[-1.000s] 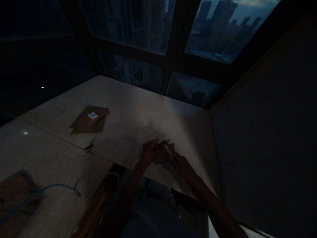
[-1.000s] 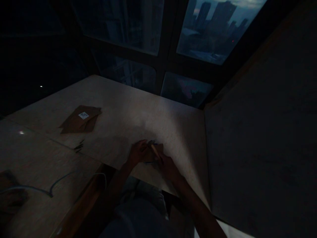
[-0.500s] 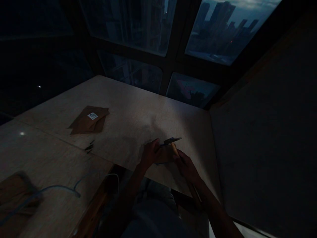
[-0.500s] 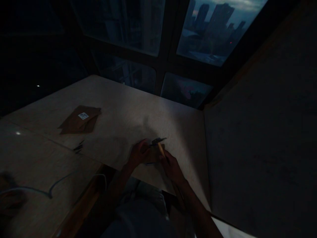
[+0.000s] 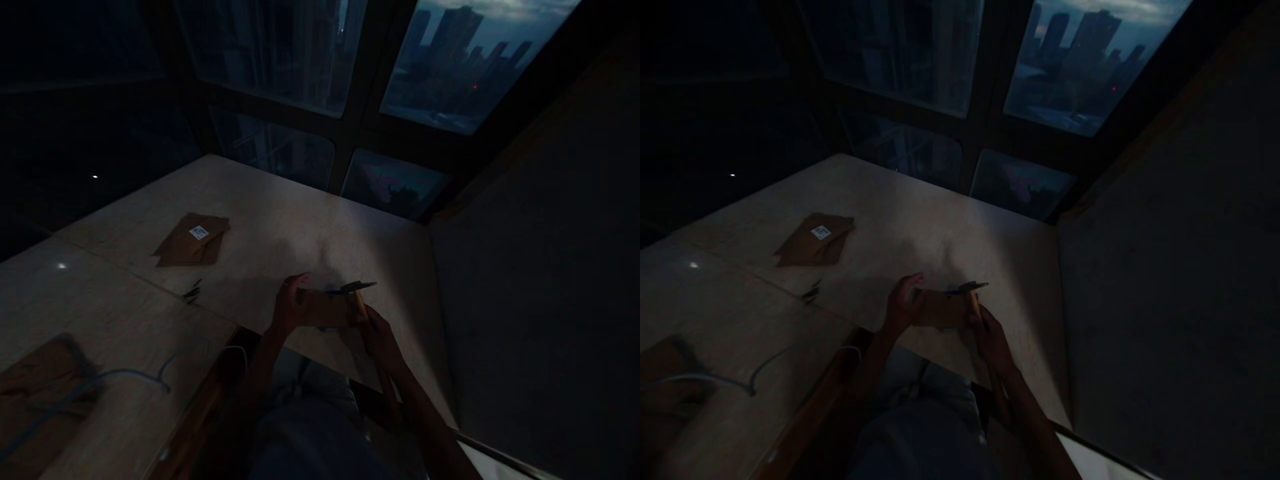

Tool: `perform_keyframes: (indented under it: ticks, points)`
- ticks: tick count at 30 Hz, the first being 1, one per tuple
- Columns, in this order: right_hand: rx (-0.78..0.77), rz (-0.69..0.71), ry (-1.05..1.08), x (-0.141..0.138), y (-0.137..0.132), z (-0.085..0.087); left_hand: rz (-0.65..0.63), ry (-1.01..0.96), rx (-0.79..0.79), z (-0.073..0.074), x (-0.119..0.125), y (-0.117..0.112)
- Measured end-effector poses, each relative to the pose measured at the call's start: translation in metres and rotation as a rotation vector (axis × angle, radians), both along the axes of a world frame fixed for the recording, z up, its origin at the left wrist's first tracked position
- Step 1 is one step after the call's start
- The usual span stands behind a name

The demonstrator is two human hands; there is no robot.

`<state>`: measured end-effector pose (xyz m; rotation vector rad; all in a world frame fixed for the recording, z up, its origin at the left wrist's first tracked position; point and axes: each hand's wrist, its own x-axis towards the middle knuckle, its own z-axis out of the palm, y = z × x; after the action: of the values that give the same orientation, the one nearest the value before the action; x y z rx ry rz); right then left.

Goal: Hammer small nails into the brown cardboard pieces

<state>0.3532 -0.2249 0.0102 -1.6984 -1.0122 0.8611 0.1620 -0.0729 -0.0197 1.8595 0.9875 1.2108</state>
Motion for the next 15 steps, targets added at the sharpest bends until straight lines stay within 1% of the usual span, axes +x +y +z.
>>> perform_keyframes:
  ticks: [3, 5, 6, 8, 11, 13, 15]
  points:
    - [-0.02, -0.024, 0.029, -0.001, -0.005, 0.004, 0.084, -0.192, -0.241, 0.008, -0.026, 0.003]
    - [-0.041, -0.024, 0.058, -0.002, -0.01, 0.005, 0.149, -0.228, -0.349, 0.009, -0.048, 0.003]
    - [-0.056, -0.027, 0.076, -0.003, -0.013, 0.005, 0.197, -0.207, -0.366, 0.009, -0.06, 0.003]
    - [-0.097, -0.071, 0.124, -0.005, -0.02, 0.006, 0.324, -0.106, -0.331, 0.004, -0.087, 0.004]
    - [-0.16, -0.171, 0.182, -0.008, -0.029, 0.007, 0.544, 0.231, -0.243, -0.007, -0.129, 0.01]
    - [-0.175, -0.208, 0.219, -0.012, -0.033, 0.01, 0.663, 0.44, -0.24, -0.014, -0.155, 0.016]
    - [-0.17, -0.243, 0.24, -0.016, -0.035, 0.014, 0.743, 0.553, -0.265, -0.02, -0.178, 0.024]
